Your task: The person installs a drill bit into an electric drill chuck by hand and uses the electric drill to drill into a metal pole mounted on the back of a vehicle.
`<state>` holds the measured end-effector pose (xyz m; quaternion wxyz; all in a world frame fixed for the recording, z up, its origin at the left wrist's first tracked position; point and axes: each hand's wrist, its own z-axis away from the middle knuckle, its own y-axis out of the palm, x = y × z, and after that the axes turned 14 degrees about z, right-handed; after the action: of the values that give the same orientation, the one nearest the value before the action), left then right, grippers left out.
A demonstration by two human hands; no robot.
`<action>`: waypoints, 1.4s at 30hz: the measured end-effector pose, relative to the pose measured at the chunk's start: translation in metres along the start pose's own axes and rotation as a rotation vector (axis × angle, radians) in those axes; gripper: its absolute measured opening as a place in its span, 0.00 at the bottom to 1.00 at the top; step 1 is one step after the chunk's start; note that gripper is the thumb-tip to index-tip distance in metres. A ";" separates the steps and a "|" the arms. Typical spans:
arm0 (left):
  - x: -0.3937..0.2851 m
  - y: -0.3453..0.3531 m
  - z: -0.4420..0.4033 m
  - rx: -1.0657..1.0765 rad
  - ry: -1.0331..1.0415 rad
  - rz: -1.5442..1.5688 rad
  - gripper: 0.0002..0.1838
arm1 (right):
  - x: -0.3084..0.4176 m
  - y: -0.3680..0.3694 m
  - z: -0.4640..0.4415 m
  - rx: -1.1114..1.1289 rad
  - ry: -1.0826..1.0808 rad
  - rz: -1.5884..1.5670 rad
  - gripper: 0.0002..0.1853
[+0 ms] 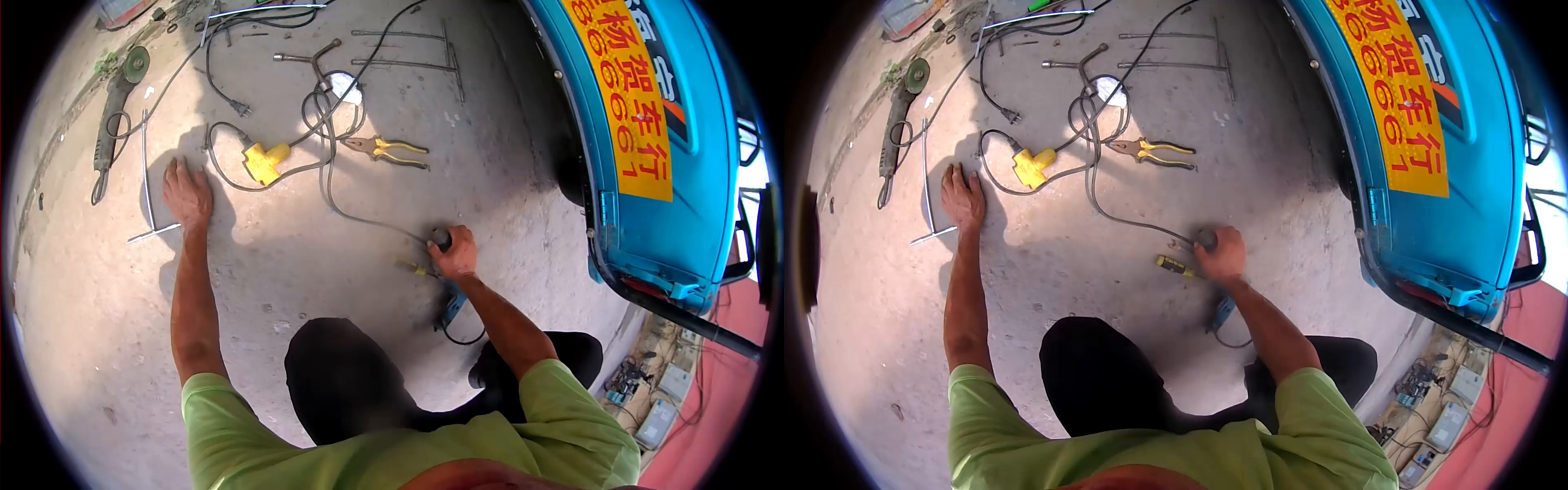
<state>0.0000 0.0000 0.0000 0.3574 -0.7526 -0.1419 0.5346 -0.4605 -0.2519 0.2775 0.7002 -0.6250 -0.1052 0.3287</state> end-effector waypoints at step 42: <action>0.047 -0.134 -0.107 0.034 0.025 -0.390 0.31 | 0.269 0.001 -0.623 -0.166 0.011 -0.116 0.18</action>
<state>0.1381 0.0807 0.0780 0.4686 -0.7112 -0.2718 0.4481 0.0917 -0.5955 0.0831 0.6643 -0.6757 -0.1642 0.2742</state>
